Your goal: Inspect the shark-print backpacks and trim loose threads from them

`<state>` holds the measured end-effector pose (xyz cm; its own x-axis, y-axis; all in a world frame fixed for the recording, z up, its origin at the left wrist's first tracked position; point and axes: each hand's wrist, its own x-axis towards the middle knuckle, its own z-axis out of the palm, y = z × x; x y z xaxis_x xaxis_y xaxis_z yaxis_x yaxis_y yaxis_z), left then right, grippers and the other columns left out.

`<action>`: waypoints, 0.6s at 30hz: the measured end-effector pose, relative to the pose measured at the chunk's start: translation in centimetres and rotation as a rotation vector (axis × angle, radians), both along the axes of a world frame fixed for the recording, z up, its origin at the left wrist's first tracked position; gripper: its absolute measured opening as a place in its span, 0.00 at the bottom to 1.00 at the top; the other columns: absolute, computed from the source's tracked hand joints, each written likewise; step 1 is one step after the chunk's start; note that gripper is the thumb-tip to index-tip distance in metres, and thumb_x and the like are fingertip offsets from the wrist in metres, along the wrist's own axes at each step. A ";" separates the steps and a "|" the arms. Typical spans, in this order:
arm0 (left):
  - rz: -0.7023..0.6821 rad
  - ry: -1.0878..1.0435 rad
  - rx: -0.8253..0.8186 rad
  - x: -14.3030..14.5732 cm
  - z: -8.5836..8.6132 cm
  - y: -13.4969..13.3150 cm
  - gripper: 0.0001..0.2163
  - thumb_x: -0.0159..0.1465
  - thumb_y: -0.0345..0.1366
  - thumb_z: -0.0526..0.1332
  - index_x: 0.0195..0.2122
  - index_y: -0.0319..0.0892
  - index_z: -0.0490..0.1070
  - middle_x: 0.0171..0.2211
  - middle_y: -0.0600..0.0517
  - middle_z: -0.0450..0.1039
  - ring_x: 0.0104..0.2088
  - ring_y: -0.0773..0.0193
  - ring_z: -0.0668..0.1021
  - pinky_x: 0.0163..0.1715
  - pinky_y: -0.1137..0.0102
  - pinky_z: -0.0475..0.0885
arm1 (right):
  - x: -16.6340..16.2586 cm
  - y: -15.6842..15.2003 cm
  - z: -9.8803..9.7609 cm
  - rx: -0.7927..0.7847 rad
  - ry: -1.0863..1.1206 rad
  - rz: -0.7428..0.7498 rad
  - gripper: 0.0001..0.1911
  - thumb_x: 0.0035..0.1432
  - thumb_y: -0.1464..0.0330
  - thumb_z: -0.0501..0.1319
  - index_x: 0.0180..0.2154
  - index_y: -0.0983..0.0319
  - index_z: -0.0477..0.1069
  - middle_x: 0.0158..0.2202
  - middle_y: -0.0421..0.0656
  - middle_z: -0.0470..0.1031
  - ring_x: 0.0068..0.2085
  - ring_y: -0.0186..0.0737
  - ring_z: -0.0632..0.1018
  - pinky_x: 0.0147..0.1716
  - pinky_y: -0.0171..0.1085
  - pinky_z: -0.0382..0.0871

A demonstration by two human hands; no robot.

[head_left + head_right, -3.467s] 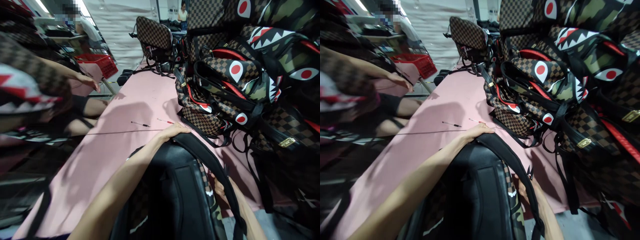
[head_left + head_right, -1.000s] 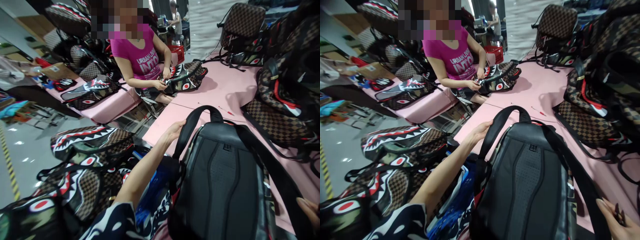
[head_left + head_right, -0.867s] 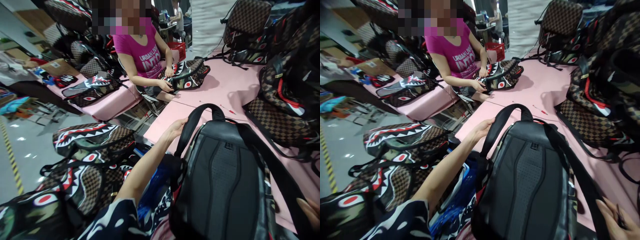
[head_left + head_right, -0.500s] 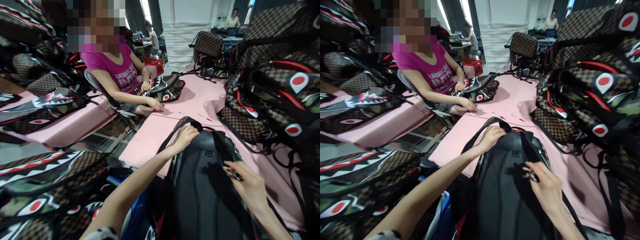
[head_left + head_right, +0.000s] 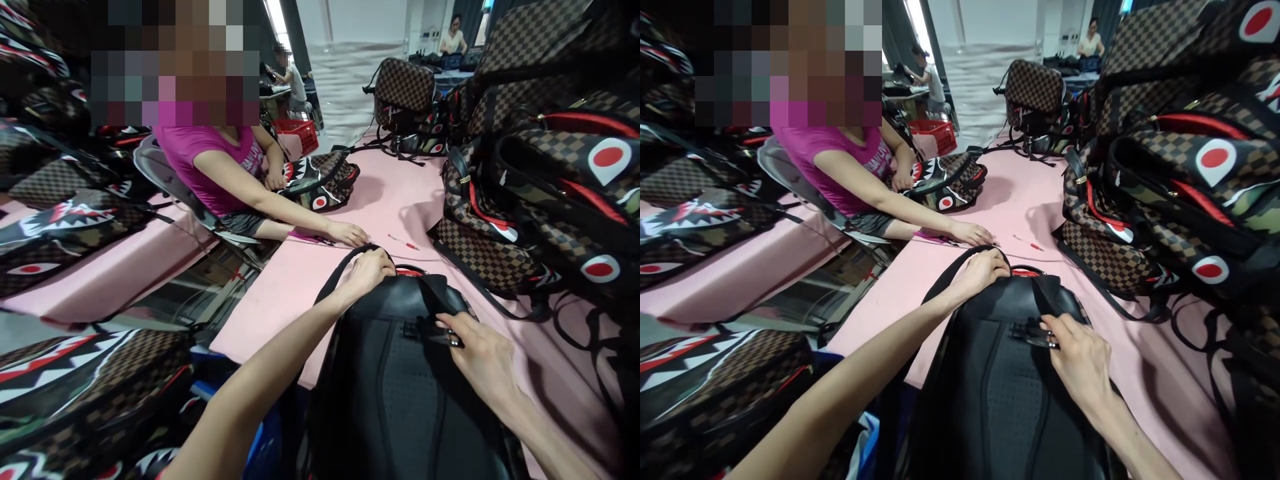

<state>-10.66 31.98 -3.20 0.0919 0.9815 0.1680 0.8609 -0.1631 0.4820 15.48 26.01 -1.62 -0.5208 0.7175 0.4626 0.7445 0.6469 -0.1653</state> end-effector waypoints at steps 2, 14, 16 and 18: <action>0.017 0.056 -0.010 0.8 -0.3 0.0 0.08 0.60 0.36 0.58 0.31 0.41 0.76 0.37 0.47 0.71 0.38 0.59 0.70 0.40 0.67 0.65 | -0.7 -1.3 -0.3 -0.008 0.021 0.058 0.14 0.58 0.74 0.52 0.40 0.58 0.74 0.29 0.40 0.76 0.28 0.35 0.74 0.28 0.34 0.58; 0.062 -0.236 -0.167 1.8 1.8 -2.8 0.19 0.67 0.34 0.40 0.30 0.36 0.69 0.28 0.48 0.71 0.29 0.67 0.75 0.31 0.73 0.68 | 2.4 1.0 -1.9 -0.450 0.210 0.044 0.21 0.51 0.76 0.50 0.45 0.61 0.71 0.43 0.45 0.76 0.42 0.43 0.76 0.43 0.40 0.69; -0.032 -0.193 -0.169 3.0 1.6 -5.0 0.14 0.65 0.38 0.49 0.29 0.38 0.70 0.30 0.49 0.71 0.33 0.63 0.75 0.35 0.70 0.68 | 3.2 3.6 -1.3 -0.431 0.107 0.087 0.21 0.51 0.77 0.50 0.45 0.61 0.71 0.44 0.45 0.75 0.45 0.44 0.75 0.45 0.41 0.67; -0.097 -0.054 -0.158 4.3 1.1 -6.9 0.07 0.61 0.38 0.57 0.34 0.40 0.71 0.34 0.48 0.71 0.38 0.58 0.74 0.39 0.67 0.67 | 2.9 5.0 -0.8 -0.469 0.003 0.184 0.20 0.53 0.77 0.50 0.44 0.61 0.72 0.44 0.44 0.75 0.45 0.43 0.75 0.46 0.39 0.66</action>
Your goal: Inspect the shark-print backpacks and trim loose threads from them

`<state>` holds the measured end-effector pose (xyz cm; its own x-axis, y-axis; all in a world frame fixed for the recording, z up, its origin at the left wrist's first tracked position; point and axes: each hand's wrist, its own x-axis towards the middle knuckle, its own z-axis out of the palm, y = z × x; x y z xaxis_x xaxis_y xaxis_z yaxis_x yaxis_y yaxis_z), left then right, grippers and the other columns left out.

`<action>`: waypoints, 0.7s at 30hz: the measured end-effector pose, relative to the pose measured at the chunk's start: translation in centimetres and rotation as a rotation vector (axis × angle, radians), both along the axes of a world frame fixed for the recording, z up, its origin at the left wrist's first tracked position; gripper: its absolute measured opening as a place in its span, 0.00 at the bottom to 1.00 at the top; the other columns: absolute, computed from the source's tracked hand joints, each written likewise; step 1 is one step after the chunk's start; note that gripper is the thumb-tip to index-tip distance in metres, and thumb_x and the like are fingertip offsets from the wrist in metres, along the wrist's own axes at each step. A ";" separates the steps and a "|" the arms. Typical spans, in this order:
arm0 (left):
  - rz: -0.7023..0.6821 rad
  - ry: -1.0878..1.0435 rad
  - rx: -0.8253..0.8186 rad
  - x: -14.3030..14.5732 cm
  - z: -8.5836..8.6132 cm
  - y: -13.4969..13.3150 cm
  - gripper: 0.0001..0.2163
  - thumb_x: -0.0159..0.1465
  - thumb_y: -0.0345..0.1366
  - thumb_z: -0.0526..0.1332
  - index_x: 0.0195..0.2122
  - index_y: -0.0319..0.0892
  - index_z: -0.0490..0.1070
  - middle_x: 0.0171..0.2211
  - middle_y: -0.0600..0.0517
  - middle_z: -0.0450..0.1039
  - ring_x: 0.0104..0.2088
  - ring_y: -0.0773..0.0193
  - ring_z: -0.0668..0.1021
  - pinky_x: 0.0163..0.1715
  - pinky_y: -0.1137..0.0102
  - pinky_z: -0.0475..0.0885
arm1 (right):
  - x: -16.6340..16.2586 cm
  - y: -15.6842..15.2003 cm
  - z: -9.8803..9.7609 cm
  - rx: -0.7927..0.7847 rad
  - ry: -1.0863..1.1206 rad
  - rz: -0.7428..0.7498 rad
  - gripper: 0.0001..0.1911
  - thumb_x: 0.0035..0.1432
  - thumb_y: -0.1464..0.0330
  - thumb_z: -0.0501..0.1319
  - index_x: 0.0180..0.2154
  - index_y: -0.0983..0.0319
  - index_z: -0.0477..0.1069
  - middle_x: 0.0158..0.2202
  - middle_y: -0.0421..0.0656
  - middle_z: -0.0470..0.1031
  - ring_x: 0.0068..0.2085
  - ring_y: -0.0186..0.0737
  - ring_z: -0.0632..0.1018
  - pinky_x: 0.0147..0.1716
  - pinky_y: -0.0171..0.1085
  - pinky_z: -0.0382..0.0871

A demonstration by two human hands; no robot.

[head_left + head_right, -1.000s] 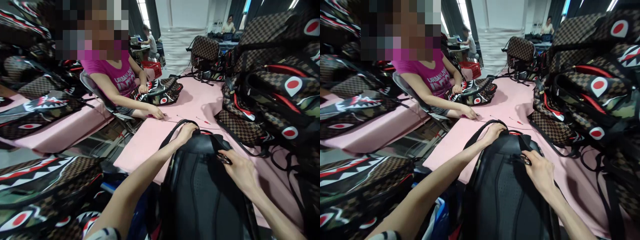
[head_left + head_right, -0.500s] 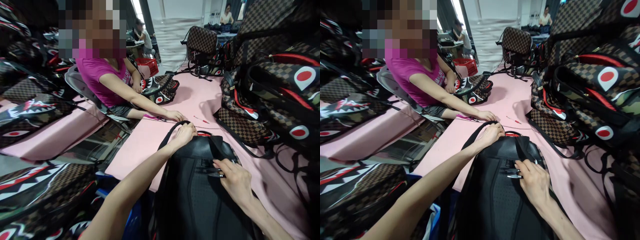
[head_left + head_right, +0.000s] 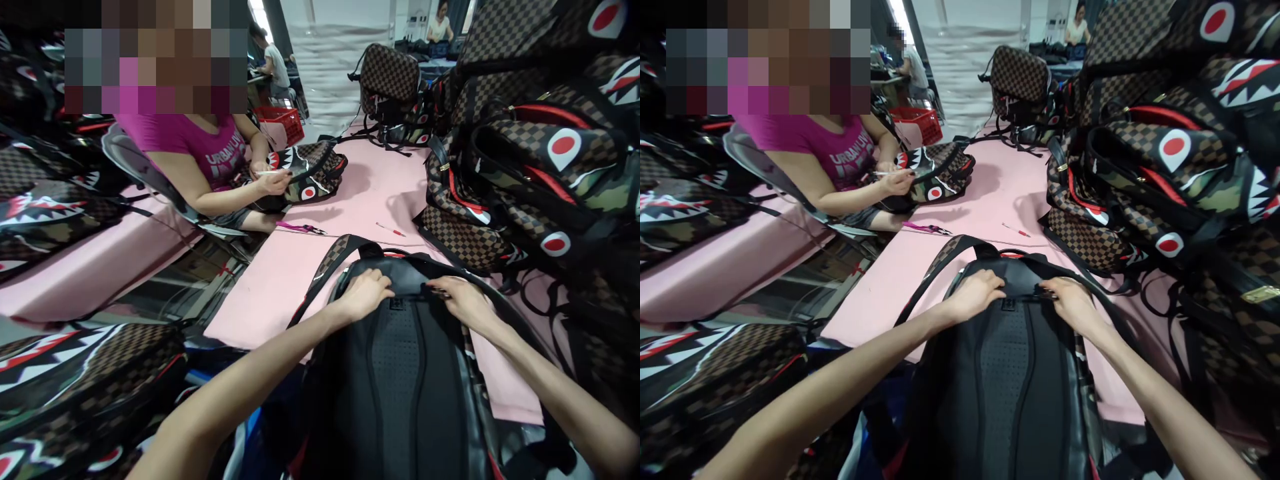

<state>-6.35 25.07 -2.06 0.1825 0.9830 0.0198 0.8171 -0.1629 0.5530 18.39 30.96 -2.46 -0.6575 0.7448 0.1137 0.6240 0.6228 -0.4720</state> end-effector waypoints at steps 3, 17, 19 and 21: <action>-0.074 0.148 -0.040 1.1 -0.5 -1.7 0.07 0.59 0.37 0.60 0.38 0.41 0.69 0.35 0.48 0.70 0.38 0.58 0.73 0.38 0.67 0.66 | -1.5 -0.2 0.3 -0.053 -0.089 0.073 0.13 0.59 0.70 0.53 0.42 0.61 0.74 0.43 0.45 0.76 0.43 0.44 0.76 0.43 0.38 0.66; 0.043 0.258 -0.343 2.7 0.6 -0.8 0.19 0.54 0.51 0.61 0.20 0.38 0.70 0.18 0.52 0.66 0.26 0.62 0.72 0.27 0.72 0.61 | -2.3 -7.3 1.3 0.181 -0.425 0.200 0.07 0.50 0.76 0.54 0.31 0.64 0.70 0.32 0.43 0.75 0.27 0.36 0.74 0.22 0.36 0.47; 0.088 0.351 -0.378 3.8 0.3 0.0 0.19 0.48 0.51 0.65 0.20 0.37 0.71 0.20 0.50 0.68 0.28 0.59 0.74 0.28 0.71 0.62 | -2.3 -8.6 1.3 0.230 -0.455 0.240 0.08 0.48 0.77 0.54 0.31 0.64 0.69 0.31 0.44 0.74 0.25 0.35 0.72 0.22 0.37 0.44; 0.109 0.381 -0.374 4.8 -0.1 0.2 0.17 0.48 0.48 0.66 0.23 0.36 0.73 0.23 0.48 0.71 0.31 0.57 0.75 0.29 0.71 0.63 | -2.1 -9.9 1.3 0.265 -0.444 0.291 0.07 0.50 0.77 0.53 0.30 0.64 0.69 0.30 0.44 0.73 0.24 0.35 0.72 0.22 0.37 0.44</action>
